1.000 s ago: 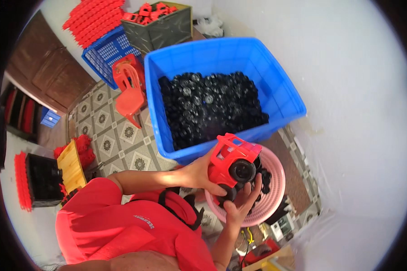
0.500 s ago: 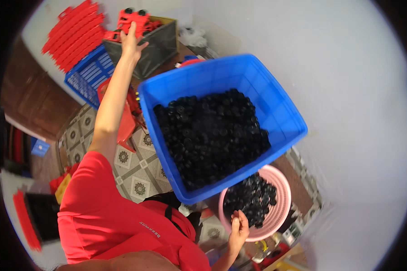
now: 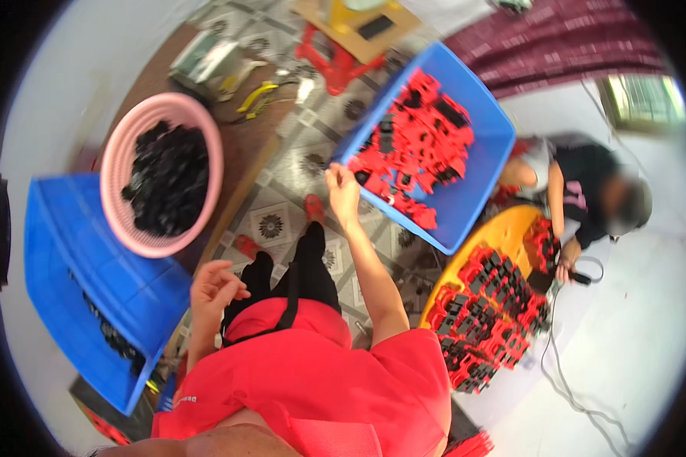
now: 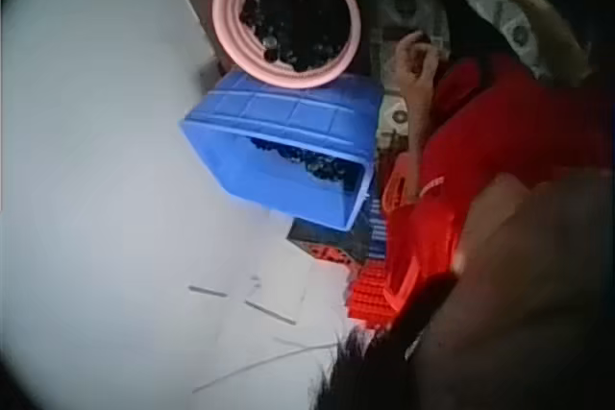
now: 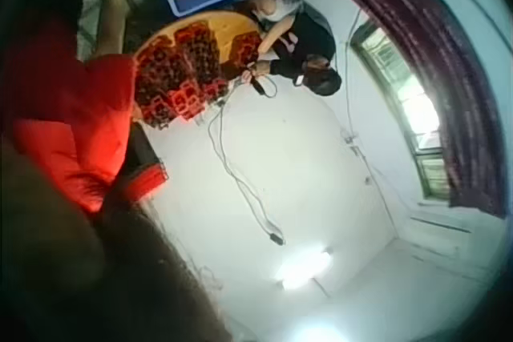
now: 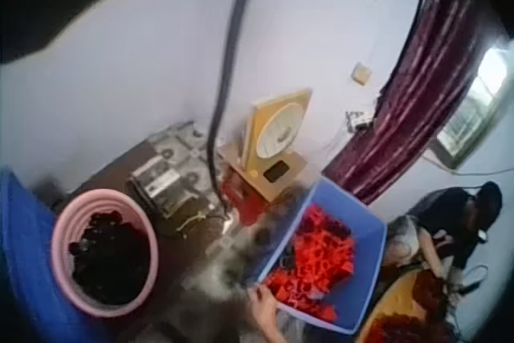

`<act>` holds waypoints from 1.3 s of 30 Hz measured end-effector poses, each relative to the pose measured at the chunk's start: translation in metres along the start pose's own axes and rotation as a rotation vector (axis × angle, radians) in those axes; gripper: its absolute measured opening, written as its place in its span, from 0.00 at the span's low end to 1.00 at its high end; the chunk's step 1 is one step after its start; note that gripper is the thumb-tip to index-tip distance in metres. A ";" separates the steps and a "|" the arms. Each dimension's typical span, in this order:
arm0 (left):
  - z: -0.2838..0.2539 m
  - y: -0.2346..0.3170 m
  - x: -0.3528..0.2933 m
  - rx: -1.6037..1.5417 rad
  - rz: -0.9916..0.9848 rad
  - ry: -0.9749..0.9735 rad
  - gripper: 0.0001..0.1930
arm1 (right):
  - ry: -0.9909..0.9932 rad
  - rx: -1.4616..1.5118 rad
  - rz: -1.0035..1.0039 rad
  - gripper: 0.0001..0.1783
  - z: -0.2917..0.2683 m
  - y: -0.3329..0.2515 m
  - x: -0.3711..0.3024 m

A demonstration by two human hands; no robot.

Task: The person assembles black wheels onto a red toy car chassis by hand.

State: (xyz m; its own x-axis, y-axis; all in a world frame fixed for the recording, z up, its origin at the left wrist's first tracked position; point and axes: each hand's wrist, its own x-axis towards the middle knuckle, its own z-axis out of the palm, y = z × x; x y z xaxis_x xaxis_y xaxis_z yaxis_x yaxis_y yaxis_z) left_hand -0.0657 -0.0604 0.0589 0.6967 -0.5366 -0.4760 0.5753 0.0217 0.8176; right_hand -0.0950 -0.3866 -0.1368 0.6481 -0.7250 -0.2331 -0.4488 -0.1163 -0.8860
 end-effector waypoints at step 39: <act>-0.002 -0.020 0.018 -0.287 0.229 0.498 0.33 | -1.152 -0.024 -0.474 0.11 0.113 -0.161 -0.007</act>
State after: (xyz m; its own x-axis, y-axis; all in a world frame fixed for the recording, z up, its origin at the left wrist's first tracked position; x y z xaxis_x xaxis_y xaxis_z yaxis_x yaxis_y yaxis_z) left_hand -0.0638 -0.0686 0.0333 0.8926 -0.0351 -0.4496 0.4319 0.3531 0.8299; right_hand 0.0421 -0.2855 -0.0379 0.9055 0.4073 -0.1188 -0.0266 -0.2248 -0.9740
